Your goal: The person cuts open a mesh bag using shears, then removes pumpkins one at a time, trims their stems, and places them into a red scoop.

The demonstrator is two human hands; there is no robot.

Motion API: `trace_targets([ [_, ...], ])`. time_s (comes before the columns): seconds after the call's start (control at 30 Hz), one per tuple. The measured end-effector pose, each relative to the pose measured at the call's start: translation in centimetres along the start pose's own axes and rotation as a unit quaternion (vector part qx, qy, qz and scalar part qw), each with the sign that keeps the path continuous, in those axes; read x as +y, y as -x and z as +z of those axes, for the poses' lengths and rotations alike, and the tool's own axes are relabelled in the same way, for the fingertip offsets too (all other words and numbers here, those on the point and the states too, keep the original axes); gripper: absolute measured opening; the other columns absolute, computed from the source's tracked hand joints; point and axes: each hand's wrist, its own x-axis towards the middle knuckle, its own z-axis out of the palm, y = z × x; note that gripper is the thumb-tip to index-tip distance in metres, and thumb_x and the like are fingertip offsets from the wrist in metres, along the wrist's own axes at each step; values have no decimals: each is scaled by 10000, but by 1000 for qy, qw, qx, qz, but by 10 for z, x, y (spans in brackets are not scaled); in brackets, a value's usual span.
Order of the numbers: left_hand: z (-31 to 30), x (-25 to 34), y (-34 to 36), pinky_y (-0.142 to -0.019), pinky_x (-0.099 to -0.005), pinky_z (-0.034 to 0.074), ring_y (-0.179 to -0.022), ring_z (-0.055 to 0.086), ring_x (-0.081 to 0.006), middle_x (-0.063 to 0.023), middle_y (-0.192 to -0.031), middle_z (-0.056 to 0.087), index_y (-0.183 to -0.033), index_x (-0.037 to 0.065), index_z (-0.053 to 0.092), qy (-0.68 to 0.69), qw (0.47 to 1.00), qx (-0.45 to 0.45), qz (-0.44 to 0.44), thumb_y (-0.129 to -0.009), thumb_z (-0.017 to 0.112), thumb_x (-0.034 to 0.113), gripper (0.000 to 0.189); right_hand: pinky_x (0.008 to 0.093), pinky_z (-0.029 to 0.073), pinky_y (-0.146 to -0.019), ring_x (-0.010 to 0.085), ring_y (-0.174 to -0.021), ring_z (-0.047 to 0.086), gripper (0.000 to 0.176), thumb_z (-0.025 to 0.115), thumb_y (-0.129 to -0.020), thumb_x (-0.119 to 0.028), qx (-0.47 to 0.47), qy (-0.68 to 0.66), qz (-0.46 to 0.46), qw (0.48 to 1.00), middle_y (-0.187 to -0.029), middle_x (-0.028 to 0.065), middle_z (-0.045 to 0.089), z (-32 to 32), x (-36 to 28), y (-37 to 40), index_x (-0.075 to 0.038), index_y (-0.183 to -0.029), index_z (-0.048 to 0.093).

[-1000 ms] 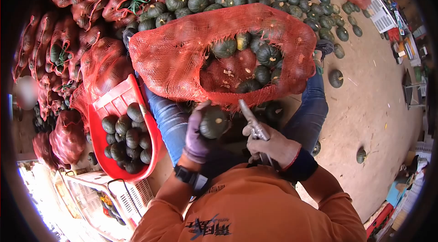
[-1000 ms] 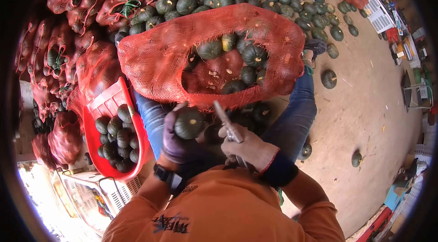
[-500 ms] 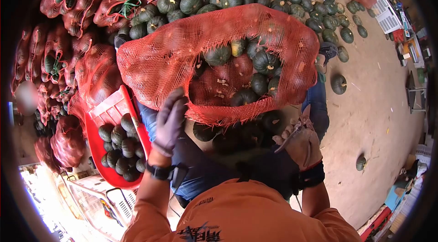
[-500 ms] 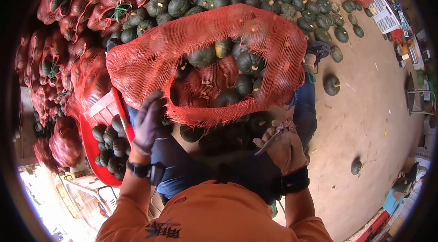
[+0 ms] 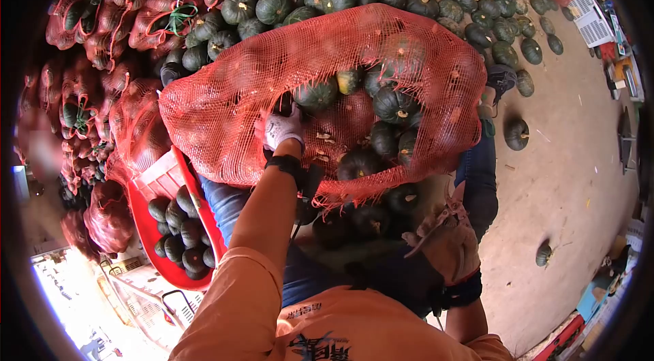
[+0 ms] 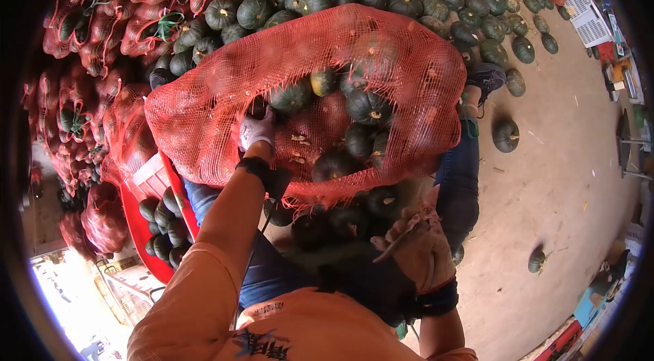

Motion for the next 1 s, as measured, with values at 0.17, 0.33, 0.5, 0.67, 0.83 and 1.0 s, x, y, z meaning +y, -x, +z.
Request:
trace_targets([
  [0.17,20,-30,-9,-924,-489,543,-1004,711,-354,-192,-1091,733,-1288,89,651,190,974,-33,122,-695,894,427,724,599,420,-1015,269,-980,598,506,748,-844,-245,-9,-23,-4,1000,-1049,71,632,-2,1,1,-97,-1283,545],
  [0.33,-49,-79,81,-928,-370,594,-1070,688,-216,-141,-1268,651,-1324,42,539,699,601,-381,71,-893,692,19,458,474,508,-925,205,-911,616,442,697,-829,-122,97,211,-5,973,-998,43,619,31,5,17,-91,-1248,559],
  [0.5,-104,-103,151,-1012,-394,514,-1170,619,-225,-118,-1304,613,-1366,72,521,720,496,-467,132,-1051,495,437,483,372,562,-719,255,-773,666,315,661,-897,-175,18,770,-217,600,-878,87,636,56,53,-6,-79,-1191,602],
  [0.67,-101,-116,167,-931,-356,507,-1045,604,-191,-94,-1210,607,-1368,70,510,697,528,-474,101,-1086,449,395,435,431,570,-677,317,-783,686,370,716,-868,-291,21,874,-339,347,-889,123,664,85,85,-13,-74,-1147,606],
  [0.83,-111,-120,181,-961,-293,463,-1065,540,-135,-57,-1192,544,-1278,94,427,594,716,-248,271,-1031,594,110,299,432,582,-678,320,-771,691,321,671,-907,-277,17,901,-250,354,-882,136,664,96,98,2,-59,-1128,590],
  [1.0,-117,-122,185,-877,-269,505,-977,571,-105,-32,-1122,576,-1253,107,413,698,621,-333,128,-962,672,33,397,460,597,-732,308,-767,684,292,630,-931,-216,-60,759,-76,644,-863,132,652,102,109,10,-64,-1169,554],
])
